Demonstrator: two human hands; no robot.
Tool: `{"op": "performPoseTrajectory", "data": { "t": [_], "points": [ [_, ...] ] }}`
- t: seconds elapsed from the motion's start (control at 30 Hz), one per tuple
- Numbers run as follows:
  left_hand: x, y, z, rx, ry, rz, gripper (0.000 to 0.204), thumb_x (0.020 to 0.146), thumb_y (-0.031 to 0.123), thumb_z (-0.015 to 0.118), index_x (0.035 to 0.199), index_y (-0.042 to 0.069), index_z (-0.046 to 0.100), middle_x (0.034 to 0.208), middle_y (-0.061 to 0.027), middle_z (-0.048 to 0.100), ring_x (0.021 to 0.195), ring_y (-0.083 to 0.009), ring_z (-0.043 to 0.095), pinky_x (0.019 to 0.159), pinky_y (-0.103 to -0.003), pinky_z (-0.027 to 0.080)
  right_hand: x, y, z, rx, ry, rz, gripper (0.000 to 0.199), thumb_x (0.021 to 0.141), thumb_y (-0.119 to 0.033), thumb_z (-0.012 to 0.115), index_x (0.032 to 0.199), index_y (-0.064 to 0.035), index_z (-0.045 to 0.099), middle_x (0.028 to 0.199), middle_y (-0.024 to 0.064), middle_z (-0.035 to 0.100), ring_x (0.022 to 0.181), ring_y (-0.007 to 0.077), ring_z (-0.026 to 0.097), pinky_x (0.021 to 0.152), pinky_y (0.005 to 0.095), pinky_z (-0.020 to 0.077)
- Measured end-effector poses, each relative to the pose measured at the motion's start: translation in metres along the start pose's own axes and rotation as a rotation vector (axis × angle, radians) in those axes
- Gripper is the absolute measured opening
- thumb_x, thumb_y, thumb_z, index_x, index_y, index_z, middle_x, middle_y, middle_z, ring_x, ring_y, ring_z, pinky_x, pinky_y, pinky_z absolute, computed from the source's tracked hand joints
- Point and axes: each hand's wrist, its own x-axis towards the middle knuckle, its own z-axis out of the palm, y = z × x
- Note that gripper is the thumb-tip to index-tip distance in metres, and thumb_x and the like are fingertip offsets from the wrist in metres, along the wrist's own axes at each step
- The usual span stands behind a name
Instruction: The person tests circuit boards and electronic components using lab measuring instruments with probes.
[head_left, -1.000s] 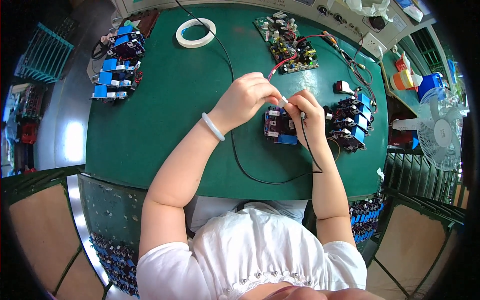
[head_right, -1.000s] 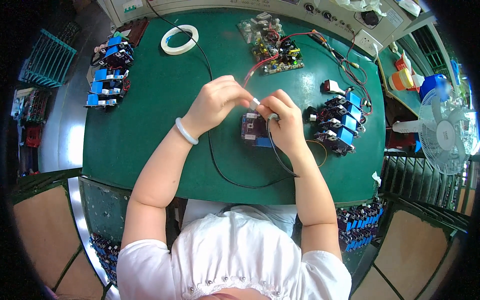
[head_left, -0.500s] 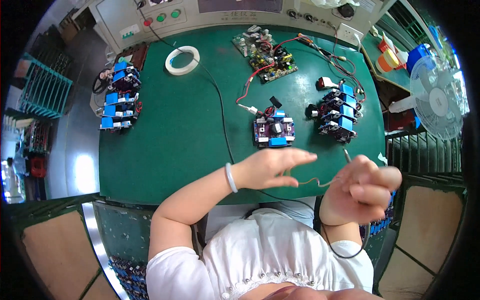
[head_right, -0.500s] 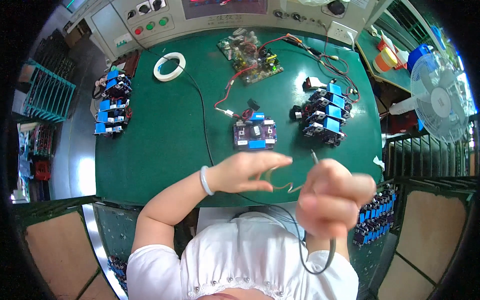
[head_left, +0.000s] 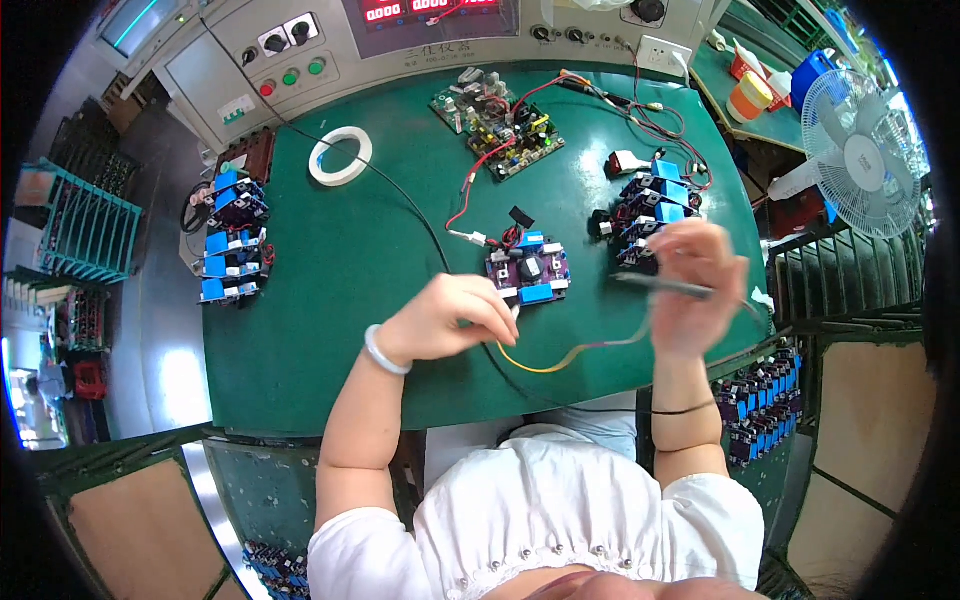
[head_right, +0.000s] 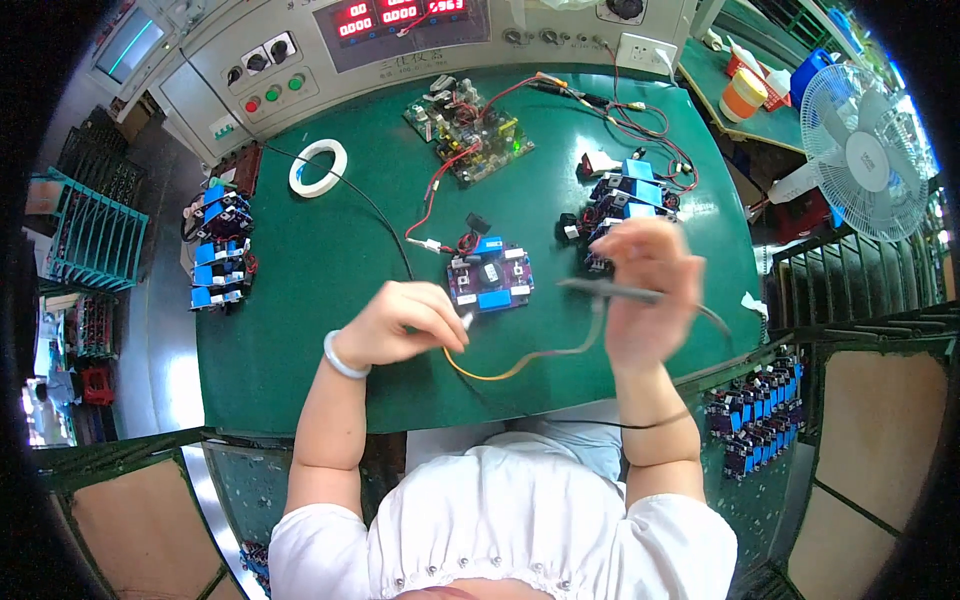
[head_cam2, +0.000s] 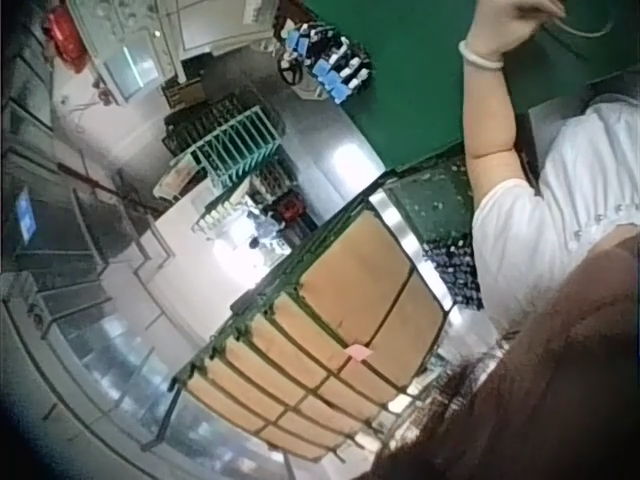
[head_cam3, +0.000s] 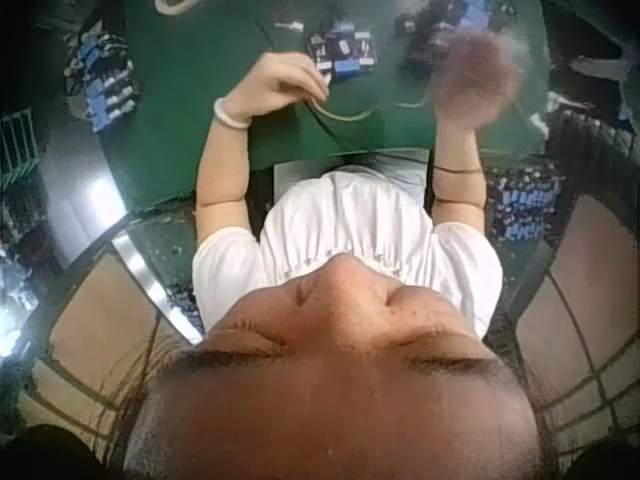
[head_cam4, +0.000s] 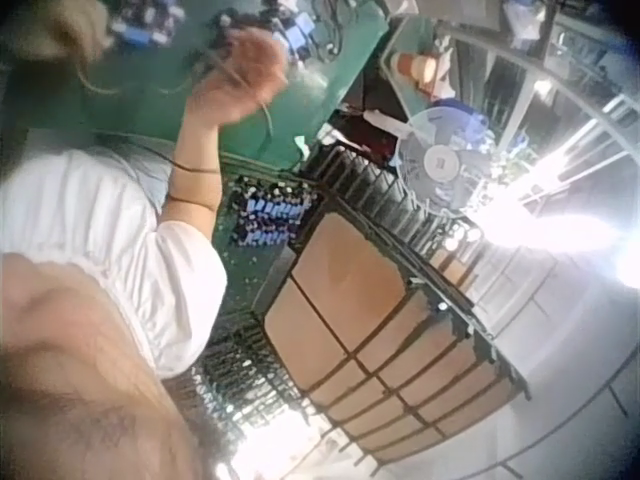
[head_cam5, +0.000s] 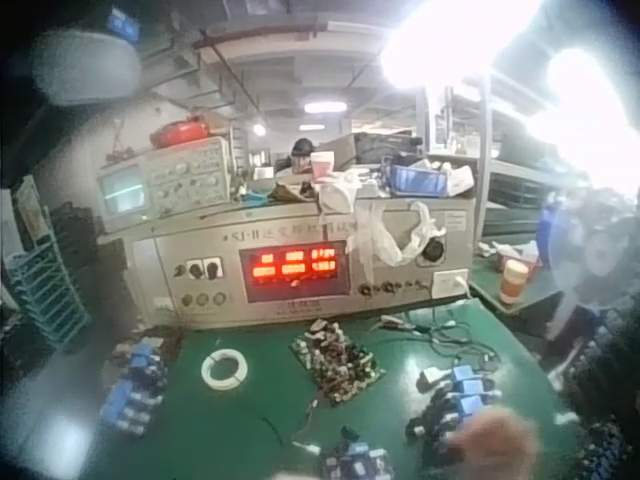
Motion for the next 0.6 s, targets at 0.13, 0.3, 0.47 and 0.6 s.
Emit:
{"op": "performPoseTrajectory", "data": {
  "t": [0.13, 0.3, 0.47, 0.6],
  "points": [
    [-0.002, -0.006, -0.011, 0.172, 0.237, 0.009, 0.02, 0.066, -0.009, 0.072, 0.079, 0.005, 0.076, 0.088, -0.0069, 0.076, 0.081, -0.0188, 0.068, 0.071, -0.03, 0.054, -0.011, 0.054, -0.015, -0.177, -0.227, 0.553, 0.083, 0.097, -0.071, 0.01, 0.082, -0.0065, 0.06, 0.067, -0.0029, 0.051, 0.055, 0.006, 0.034, 0.051, 0.0237, 0.0226],
    [-0.002, -0.019, -0.014, 0.139, 0.236, -0.043, 0.024, 0.067, -0.012, 0.069, 0.083, 0.005, 0.076, 0.09, -0.0079, 0.076, 0.082, -0.0196, 0.069, 0.073, -0.03, 0.055, -0.006, 0.09, -0.008, 0.024, -0.167, 0.557, 0.074, 0.102, -0.062, 0.02, 0.081, -0.0033, 0.058, 0.057, -0.0026, 0.044, 0.053, 0.0077, 0.036, 0.08, 0.0247, 0.0393],
    [-0.006, -0.027, -0.016, 0.099, 0.215, -0.102, 0.022, 0.069, -0.012, 0.069, 0.083, 0.004, 0.076, 0.09, -0.009, 0.075, 0.083, -0.0206, 0.071, 0.074, -0.031, 0.056, -0.006, 0.101, -0.001, 0.317, -0.258, 0.657, 0.071, 0.104, -0.057, 0.022, 0.082, -0.0011, 0.06, 0.057, -0.0002, 0.046, 0.055, 0.009, 0.038, 0.096, 0.0257, 0.0372],
    [-0.009, -0.026, -0.023, 0.116, 0.238, -0.182, 0.024, 0.068, -0.015, 0.068, 0.083, 0.003, 0.076, 0.088, -0.0108, 0.075, 0.082, -0.021, 0.071, 0.073, -0.03, 0.056, -0.01, 0.102, 0.008, 0.349, -0.228, 0.71, 0.069, 0.104, -0.055, 0.024, 0.083, 0.0001, 0.06, 0.057, -0.0004, 0.045, 0.052, 0.0098, 0.036, 0.106, 0.0293, 0.036]
  ]
}}
